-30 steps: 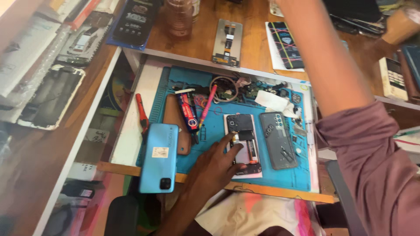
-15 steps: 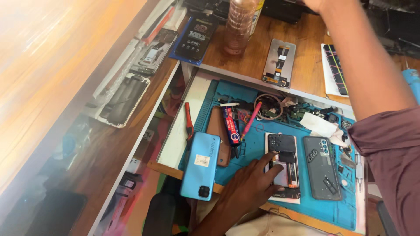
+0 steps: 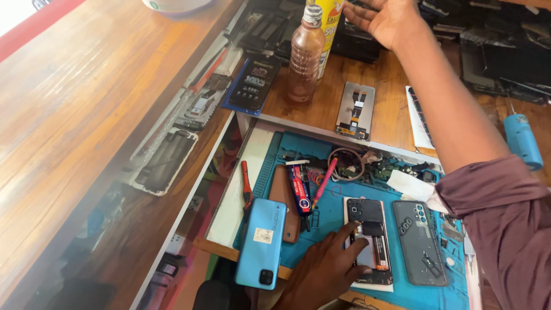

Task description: The person prepares a new mobile screen assembly and applies adhesive from a syringe onto the internal frame of a disassembled smartphone.

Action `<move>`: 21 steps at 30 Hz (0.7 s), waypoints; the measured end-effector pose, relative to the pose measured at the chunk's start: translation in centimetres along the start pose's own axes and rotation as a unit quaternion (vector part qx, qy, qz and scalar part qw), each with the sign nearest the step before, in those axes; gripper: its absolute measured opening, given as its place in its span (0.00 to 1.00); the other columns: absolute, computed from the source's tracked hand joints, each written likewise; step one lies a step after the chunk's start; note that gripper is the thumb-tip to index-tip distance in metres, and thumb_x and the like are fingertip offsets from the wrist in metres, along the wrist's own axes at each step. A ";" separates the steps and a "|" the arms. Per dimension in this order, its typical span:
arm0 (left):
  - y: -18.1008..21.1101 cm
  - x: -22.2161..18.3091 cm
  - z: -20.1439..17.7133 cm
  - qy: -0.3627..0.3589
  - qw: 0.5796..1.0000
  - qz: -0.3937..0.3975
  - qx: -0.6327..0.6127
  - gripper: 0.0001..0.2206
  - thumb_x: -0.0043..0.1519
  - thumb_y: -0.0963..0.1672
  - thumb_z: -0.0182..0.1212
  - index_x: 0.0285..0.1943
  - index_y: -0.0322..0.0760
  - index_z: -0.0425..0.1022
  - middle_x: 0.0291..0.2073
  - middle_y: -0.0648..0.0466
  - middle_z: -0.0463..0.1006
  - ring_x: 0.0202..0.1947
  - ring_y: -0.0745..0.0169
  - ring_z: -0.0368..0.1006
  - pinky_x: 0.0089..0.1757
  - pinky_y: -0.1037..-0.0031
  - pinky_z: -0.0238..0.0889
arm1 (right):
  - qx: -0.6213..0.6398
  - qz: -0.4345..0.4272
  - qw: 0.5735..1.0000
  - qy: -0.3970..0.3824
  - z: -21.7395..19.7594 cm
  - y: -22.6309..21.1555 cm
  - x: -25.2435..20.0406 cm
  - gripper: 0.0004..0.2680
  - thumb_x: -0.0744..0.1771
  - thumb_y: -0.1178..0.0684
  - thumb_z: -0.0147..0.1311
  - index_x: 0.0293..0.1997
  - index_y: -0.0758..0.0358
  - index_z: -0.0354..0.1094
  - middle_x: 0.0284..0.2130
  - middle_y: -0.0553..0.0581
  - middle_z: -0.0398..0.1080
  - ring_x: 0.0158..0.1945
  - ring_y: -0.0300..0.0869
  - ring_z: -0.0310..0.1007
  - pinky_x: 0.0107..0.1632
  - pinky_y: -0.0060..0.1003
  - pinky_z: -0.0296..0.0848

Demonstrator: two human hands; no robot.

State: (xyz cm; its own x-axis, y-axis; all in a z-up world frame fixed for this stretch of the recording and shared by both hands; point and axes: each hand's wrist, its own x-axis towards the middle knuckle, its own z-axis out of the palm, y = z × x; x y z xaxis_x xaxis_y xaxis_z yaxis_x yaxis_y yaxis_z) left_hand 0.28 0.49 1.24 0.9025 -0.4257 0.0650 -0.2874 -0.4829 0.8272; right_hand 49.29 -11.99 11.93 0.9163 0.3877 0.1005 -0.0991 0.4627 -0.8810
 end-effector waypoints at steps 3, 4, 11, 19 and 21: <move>0.1 0.1 -0.4 -0.026 1.000 -0.005 0.001 0.21 0.63 0.48 0.64 0.62 0.35 0.71 0.71 0.38 0.61 0.62 0.33 0.67 0.49 0.49 0.68 | -0.034 -0.014 0.999 0.010 1.4 -0.6 -1.1 0.21 0.72 0.40 0.42 0.60 0.74 0.62 0.54 0.70 0.72 0.51 0.54 0.80 0.55 0.45 0.85; 0.2 0.2 -0.4 -0.037 0.999 -0.014 0.006 0.21 0.63 0.48 0.65 0.62 0.35 0.71 0.71 0.37 0.60 0.62 0.33 0.67 0.49 0.49 0.68 | -0.040 -0.015 0.999 0.007 1.6 -0.7 -1.2 0.21 0.72 0.40 0.43 0.61 0.73 0.62 0.55 0.70 0.72 0.52 0.54 0.80 0.55 0.46 0.85; 0.0 0.3 0.0 -0.027 0.999 -0.004 0.016 0.22 0.62 0.48 0.65 0.62 0.34 0.72 0.70 0.37 0.61 0.61 0.32 0.67 0.49 0.49 0.68 | -0.079 -0.034 0.996 -0.001 1.2 -1.0 -1.4 0.21 0.72 0.40 0.42 0.61 0.74 0.61 0.55 0.69 0.71 0.53 0.53 0.80 0.55 0.45 0.84; 0.6 0.3 -0.2 -0.025 0.999 -0.029 0.008 0.20 0.61 0.48 0.65 0.60 0.34 0.72 0.70 0.39 0.61 0.62 0.35 0.67 0.49 0.51 0.68 | -0.055 -0.033 0.998 -0.003 -0.5 -0.7 -1.1 0.18 0.73 0.44 0.44 0.57 0.76 0.63 0.55 0.68 0.69 0.53 0.54 0.79 0.56 0.45 0.85; 0.6 0.4 -0.3 -0.032 0.999 -0.039 0.010 0.21 0.61 0.48 0.66 0.60 0.34 0.72 0.70 0.39 0.61 0.62 0.35 0.67 0.50 0.51 0.67 | -0.058 -0.037 0.997 -0.028 -1.2 -0.7 -1.2 0.16 0.74 0.46 0.47 0.58 0.76 0.65 0.56 0.67 0.71 0.54 0.53 0.79 0.57 0.45 0.83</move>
State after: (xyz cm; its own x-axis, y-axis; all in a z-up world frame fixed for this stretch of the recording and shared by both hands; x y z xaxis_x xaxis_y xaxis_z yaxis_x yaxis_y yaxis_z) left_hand 0.56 0.20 1.95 0.9005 -0.4334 -0.0361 -0.2232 -0.5318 0.8169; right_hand 48.75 -13.73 11.88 0.8958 0.4017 0.1903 0.0164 0.3980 -0.9173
